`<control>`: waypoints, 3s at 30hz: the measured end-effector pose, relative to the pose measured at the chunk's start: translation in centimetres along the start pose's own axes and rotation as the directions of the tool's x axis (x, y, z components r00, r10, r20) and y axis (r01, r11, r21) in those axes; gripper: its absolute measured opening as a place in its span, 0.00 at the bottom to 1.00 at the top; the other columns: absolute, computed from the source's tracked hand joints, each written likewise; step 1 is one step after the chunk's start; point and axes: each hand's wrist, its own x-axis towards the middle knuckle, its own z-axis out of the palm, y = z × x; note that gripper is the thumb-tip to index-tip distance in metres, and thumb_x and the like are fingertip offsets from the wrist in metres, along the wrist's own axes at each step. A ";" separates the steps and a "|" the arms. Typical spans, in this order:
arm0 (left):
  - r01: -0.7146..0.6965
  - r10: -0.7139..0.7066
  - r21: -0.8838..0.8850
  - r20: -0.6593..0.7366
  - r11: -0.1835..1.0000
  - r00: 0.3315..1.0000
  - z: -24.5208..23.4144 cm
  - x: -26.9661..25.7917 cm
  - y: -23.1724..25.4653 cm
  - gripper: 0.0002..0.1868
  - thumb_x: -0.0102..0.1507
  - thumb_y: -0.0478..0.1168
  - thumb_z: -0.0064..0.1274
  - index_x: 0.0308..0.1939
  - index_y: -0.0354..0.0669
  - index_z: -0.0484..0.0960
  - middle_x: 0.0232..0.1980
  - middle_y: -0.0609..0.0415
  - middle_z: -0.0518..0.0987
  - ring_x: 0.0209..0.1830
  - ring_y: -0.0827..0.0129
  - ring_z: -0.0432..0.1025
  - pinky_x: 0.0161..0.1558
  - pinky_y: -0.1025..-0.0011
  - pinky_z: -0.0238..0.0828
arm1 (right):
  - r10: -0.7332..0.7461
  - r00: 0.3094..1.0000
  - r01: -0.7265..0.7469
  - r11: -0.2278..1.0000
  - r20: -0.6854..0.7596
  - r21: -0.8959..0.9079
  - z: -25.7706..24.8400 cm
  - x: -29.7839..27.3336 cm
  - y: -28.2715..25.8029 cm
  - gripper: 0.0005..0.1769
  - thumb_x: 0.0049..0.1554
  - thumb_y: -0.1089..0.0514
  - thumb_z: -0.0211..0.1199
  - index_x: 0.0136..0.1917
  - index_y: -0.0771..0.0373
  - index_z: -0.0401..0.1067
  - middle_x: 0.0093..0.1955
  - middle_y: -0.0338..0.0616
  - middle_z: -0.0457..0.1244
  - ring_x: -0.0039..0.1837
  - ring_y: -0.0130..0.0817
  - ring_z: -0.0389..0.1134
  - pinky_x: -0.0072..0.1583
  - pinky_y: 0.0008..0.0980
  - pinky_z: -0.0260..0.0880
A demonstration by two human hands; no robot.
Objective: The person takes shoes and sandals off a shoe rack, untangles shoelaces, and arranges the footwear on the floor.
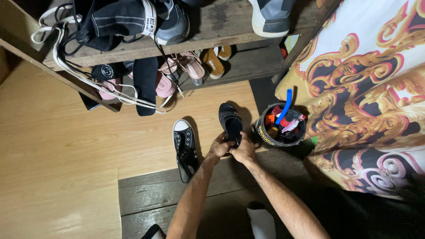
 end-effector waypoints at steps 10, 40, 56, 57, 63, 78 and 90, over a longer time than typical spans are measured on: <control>-0.043 0.044 0.032 -0.019 0.999 0.999 1.9 1.9 -2.1 0.44 0.58 0.31 0.59 0.77 0.45 0.60 0.68 0.46 0.76 0.62 0.61 0.74 0.59 0.66 0.76 | 0.017 1.000 -0.017 1.000 -0.022 -0.013 0.0 0.8 2.7 0.55 0.40 0.57 0.78 0.76 0.62 0.55 0.68 0.59 0.63 0.72 0.50 0.63 0.71 0.41 0.63; -0.073 0.063 0.126 0.080 0.989 0.995 -0.7 4.9 -5.4 0.33 0.59 0.39 0.60 0.67 0.34 0.70 0.61 0.42 0.82 0.58 0.60 0.78 0.57 0.66 0.76 | 0.168 0.954 -0.023 0.867 0.250 -0.498 -2.0 -0.3 -1.7 0.47 0.52 0.43 0.73 0.76 0.58 0.54 0.67 0.61 0.63 0.69 0.56 0.66 0.66 0.51 0.71; -0.100 0.103 0.234 0.002 0.967 0.995 -4.0 0.9 6.6 0.19 0.67 0.49 0.51 0.60 0.47 0.80 0.48 0.54 0.84 0.43 0.70 0.77 0.41 0.68 0.75 | -0.274 0.942 0.323 0.895 0.192 -0.308 -3.8 7.3 -9.1 0.24 0.52 0.57 0.69 0.62 0.60 0.72 0.52 0.58 0.70 0.56 0.55 0.73 0.56 0.48 0.75; -0.121 0.125 0.193 -0.007 0.974 0.992 -4.3 0.9 7.3 0.18 0.68 0.50 0.51 0.59 0.47 0.80 0.49 0.57 0.85 0.43 0.71 0.78 0.42 0.69 0.76 | -0.321 0.936 0.348 0.907 0.146 -0.238 -3.9 7.8 -9.6 0.28 0.49 0.58 0.70 0.63 0.60 0.71 0.52 0.59 0.69 0.55 0.56 0.73 0.55 0.48 0.75; -0.127 0.136 0.210 -0.028 0.969 0.990 -6.0 2.2 10.7 0.18 0.67 0.48 0.54 0.59 0.49 0.80 0.53 0.56 0.84 0.44 0.71 0.78 0.42 0.69 0.76 | -0.239 0.969 0.248 0.913 0.070 -0.324 -5.4 10.4 -12.2 0.27 0.54 0.50 0.69 0.66 0.55 0.71 0.52 0.55 0.70 0.56 0.56 0.73 0.56 0.50 0.74; -0.172 0.182 0.169 -0.049 0.971 0.982 -10.2 6.7 14.2 0.16 0.68 0.48 0.52 0.59 0.52 0.79 0.52 0.59 0.83 0.42 0.75 0.77 0.42 0.72 0.76 | -0.514 0.805 0.486 0.858 -0.297 -0.169 -2.5 19.6 -14.3 0.38 0.48 0.50 0.78 0.64 0.64 0.63 0.61 0.59 0.61 0.63 0.59 0.63 0.60 0.53 0.67; -0.180 0.183 0.071 -0.041 0.981 0.982 -10.0 9.4 15.4 0.15 0.68 0.46 0.54 0.57 0.48 0.80 0.46 0.58 0.82 0.38 0.75 0.75 0.35 0.74 0.73 | -0.537 0.780 0.509 0.843 -0.322 -0.174 -1.5 21.4 -17.3 0.42 0.45 0.50 0.80 0.64 0.63 0.61 0.62 0.58 0.61 0.63 0.59 0.62 0.61 0.54 0.65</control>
